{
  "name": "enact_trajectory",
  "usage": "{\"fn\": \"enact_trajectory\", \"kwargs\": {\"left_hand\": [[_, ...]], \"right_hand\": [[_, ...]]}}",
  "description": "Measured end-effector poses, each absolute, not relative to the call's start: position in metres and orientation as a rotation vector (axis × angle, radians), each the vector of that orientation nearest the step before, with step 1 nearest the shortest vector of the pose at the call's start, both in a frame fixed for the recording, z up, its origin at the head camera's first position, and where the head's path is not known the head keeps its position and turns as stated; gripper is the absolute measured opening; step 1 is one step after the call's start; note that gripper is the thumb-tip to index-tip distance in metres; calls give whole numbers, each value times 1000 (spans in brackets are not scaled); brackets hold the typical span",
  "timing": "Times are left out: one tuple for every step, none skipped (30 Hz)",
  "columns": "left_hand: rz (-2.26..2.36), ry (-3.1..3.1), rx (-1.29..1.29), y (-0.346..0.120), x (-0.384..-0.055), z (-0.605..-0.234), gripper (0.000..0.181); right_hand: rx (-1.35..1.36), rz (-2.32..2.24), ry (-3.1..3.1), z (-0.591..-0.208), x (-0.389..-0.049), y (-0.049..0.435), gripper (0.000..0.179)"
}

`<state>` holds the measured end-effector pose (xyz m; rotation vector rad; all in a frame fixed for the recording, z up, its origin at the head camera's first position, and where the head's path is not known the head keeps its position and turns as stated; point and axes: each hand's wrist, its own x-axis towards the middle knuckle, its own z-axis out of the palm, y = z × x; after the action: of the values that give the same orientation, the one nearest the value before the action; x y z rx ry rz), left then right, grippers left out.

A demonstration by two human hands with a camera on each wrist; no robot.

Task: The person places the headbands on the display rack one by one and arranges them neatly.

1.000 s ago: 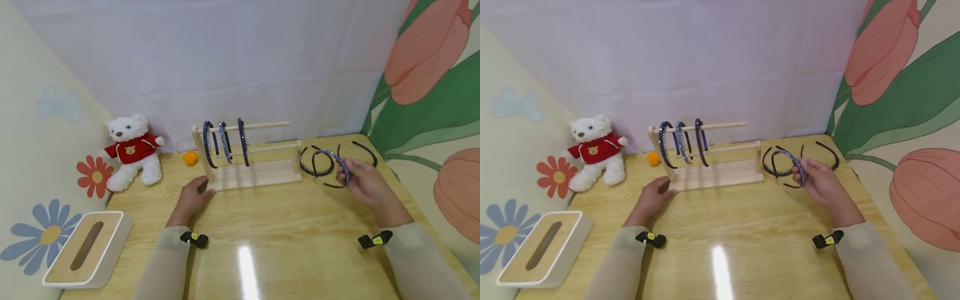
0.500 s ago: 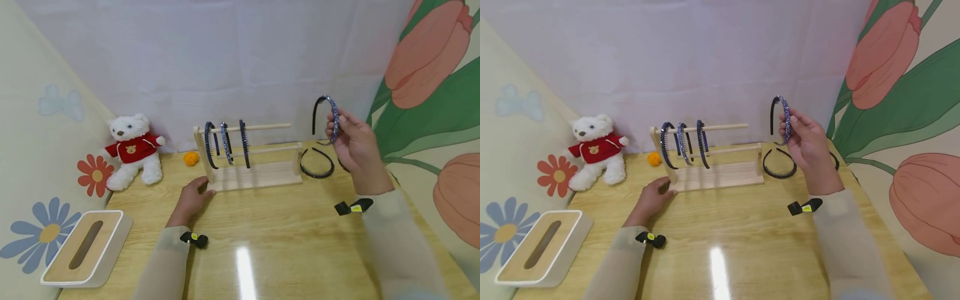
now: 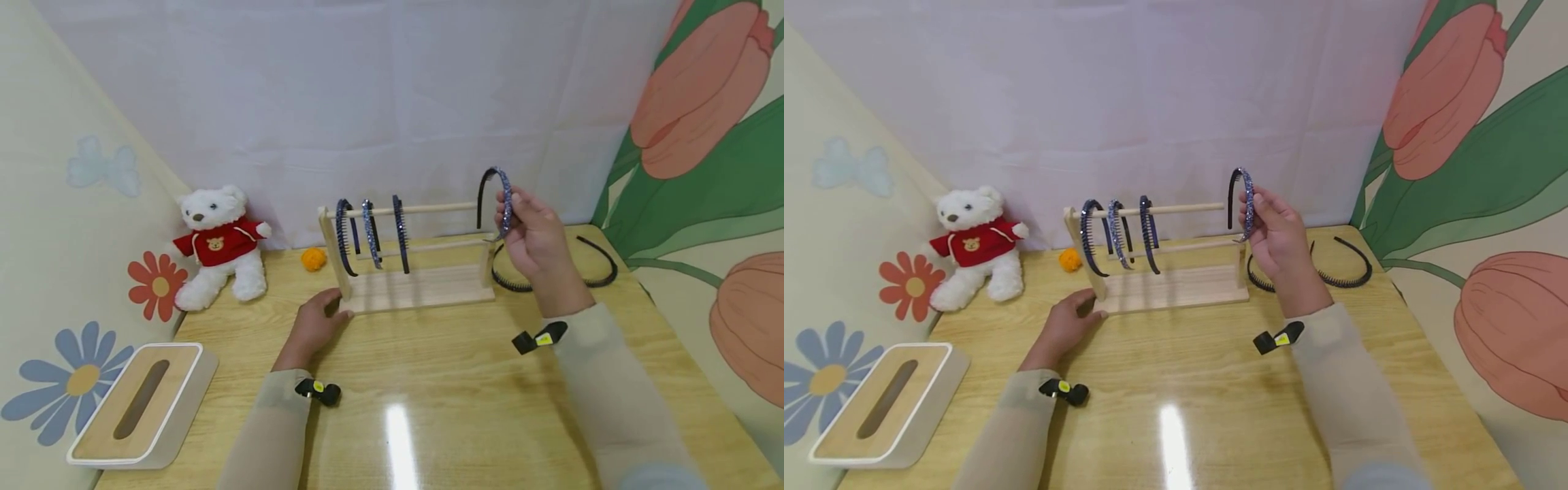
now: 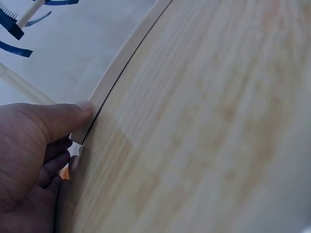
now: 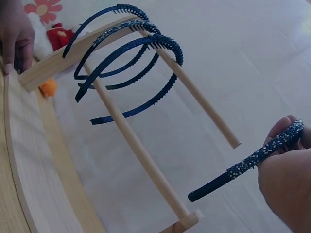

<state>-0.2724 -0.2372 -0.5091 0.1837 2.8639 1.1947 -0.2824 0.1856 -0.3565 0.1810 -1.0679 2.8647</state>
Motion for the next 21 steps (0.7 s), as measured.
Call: {"fn": "enact_trajectory", "kwargs": {"left_hand": [[1196, 2865, 183, -237, -273, -509, 55], [1196, 2867, 186, -237, -273, -509, 55], [1195, 2868, 186, -237, -273, -509, 55], [1190, 2872, 190, -237, -273, -509, 55], [1188, 2873, 190, -236, -273, -509, 55], [1188, 2871, 188, -236, -273, -508, 55], [1187, 2871, 189, -236, -273, -508, 55], [1184, 2871, 191, -236, -273, -508, 55], [1183, 2870, 190, -237, -273, -508, 55], [1181, 2870, 192, -237, -273, -508, 55], [1181, 2869, 190, -237, -273, -508, 55], [1180, 2868, 186, -237, -273, -508, 55], [1176, 2868, 184, -237, -273, -508, 55], [1171, 2869, 183, -238, -274, -508, 56], [1165, 2868, 181, -238, -274, -508, 56], [1161, 2868, 176, -238, -274, -508, 56], [1155, 2868, 172, -238, -274, -508, 57], [1149, 2868, 169, -238, -274, -509, 57], [1142, 2869, 168, -238, -274, -509, 57], [1138, 2870, 168, -239, -274, -510, 57], [1136, 2870, 167, -238, -274, -510, 57]], "right_hand": [[169, 2864, -1077, -359, -284, 184, 22], [156, 2862, -1088, -362, -285, 183, 23], [143, 2863, -1097, -365, -285, 182, 23], [126, 2865, -1101, -367, -286, 181, 24], [109, 2874, -1091, -370, -287, 180, 24], [89, 2867, -1098, -373, -287, 178, 25], [73, 2865, -1099, -375, -287, 176, 25], [59, 2858, -1102, -378, -287, 174, 26], [47, 2851, -1109, -380, -287, 171, 27], [38, 2838, -1122, -381, -287, 169, 27], [27, 2836, -1126, -383, -287, 166, 27], [17, 2816, -1160, -384, -287, 163, 27], [9, 2809, -1183, -385, -287, 160, 26], [-2, 2799, -1206, -385, -287, 156, 25], [-13, 2789, -1234, -386, -287, 152, 24], [-21, 2779, -1254, -386, -287, 148, 23], [-28, 2773, -1269, -386, -287, 143, 22], [-30, 2754, -1294, -387, -287, 138, 22], [-29, 2747, -1301, -387, -287, 133, 21], [-22, 2735, -1311, -387, -287, 127, 20], [-9, 2724, -1320, -387, -287, 122, 19]]}}
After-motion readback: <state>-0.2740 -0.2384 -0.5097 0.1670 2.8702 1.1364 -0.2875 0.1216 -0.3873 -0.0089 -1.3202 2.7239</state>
